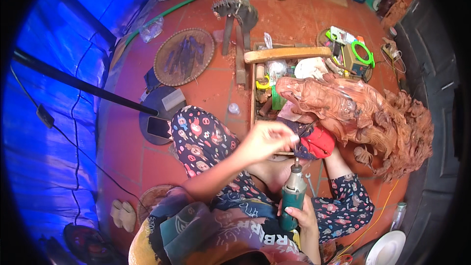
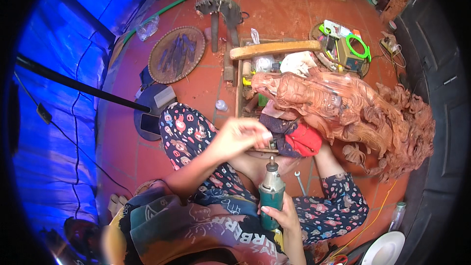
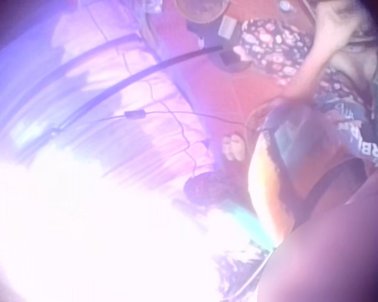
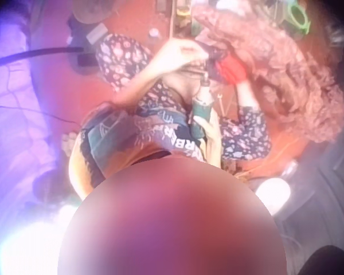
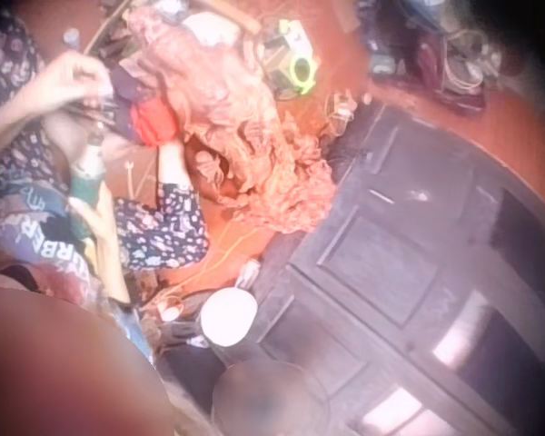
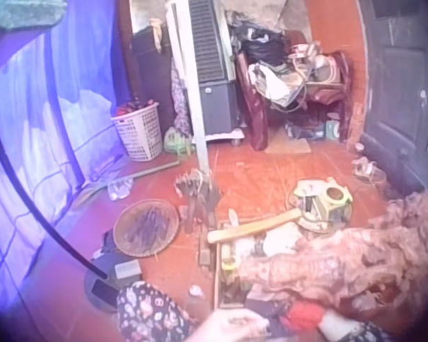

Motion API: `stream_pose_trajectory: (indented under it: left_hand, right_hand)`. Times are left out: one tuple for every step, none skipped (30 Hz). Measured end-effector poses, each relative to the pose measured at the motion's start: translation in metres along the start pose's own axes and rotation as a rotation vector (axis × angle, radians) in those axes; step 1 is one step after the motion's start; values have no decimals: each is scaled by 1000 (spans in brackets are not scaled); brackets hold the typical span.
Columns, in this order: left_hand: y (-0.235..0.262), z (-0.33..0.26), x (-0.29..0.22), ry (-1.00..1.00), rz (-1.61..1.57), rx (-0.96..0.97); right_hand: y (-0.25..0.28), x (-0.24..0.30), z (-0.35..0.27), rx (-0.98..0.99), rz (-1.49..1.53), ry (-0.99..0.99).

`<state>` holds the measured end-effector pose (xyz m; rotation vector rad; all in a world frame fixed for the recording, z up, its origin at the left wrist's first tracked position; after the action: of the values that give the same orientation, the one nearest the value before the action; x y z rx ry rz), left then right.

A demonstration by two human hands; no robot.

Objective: The person sits on the floor and carves a large piece of wood using a rotary tool. They frequently change the drill bits, adjusting the tool and handling the wood to refine the carving details.

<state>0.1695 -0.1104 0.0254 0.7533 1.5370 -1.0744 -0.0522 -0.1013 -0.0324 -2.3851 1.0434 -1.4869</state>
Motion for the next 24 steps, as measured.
stream_pose_trajectory:
  left_hand:
    - [11,4,-10,-62,9,-72]
    - [26,7,-24,-143,93,-176]
    - [41,12,-37,-231,170,-272]
    - [53,18,-50,-312,248,-339]
    - [64,28,-64,-394,324,-404]
    - [77,39,-73,-442,399,-448]
    - [89,52,-81,-494,470,-490]
    - [95,67,-92,-547,608,-525]
    - [99,81,-104,-601,753,-561]
    - [102,93,-118,-766,941,-564]
    - [102,107,-128,-933,1122,-562]
    - [104,120,-136,-1015,1269,-570]
    - [101,136,-140,-1098,1402,-577]
    - [101,156,-142,-1085,1564,-586]
    - [102,174,-146,-1063,1733,-596]
    - [103,187,-148,-1032,1904,-608]
    - [106,198,-148,-938,2021,-590]
    - [108,208,-144,-837,2129,-570]
    - [110,217,-139,-727,2232,-547]
    - [117,222,-134,-692,2241,-545]
    - [116,220,-131,-619,2249,-544]
    - [119,218,-128,-567,2253,-567]
    - [122,214,-126,-512,2259,-592]
    - [119,207,-125,-513,2242,-593]
  right_hand:
    - [3,-5,2,7,-7,-17]
    - [4,-10,2,12,-12,-33]
    - [6,-11,3,4,-26,-33]
    - [7,-11,4,-2,-39,-30]
    - [8,-12,4,-10,-51,-27]
    - [8,-13,5,-5,-44,-33]
    - [8,-13,5,-3,-41,-37]
    - [10,-13,5,-8,-39,-39]
    - [10,-11,5,-8,-26,-34]
    - [10,-11,6,-5,-13,-32]
    - [10,-11,6,-7,-3,-31]
    - [10,-12,5,-11,16,-35]
    - [12,-13,4,-29,29,-38]
    - [14,-14,3,-39,42,-41]
    - [16,-15,3,-43,45,-32]
    - [18,-17,3,-44,46,-25]
    - [19,-17,3,-43,46,-20]
    - [20,-18,3,-47,42,-24]
    - [20,-19,2,-50,37,-31]
    - [20,-20,1,-48,31,-39]
    - [19,-19,0,-50,42,-34]
    - [18,-18,0,-46,51,-33]
    - [17,-18,0,-37,58,-34]
    - [16,-17,-1,-38,71,-25]
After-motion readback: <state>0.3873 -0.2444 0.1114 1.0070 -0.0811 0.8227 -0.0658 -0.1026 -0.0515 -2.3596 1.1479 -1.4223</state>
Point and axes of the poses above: each hand's wrist, its own z-axis towards the middle knuckle, its own y-axis out of the back of the hand, x = y × z, the point moved 7 cm from there along z, towards the middle knuckle, and after that the axes turned 7 degrees about -y, right-handed, at the moved point
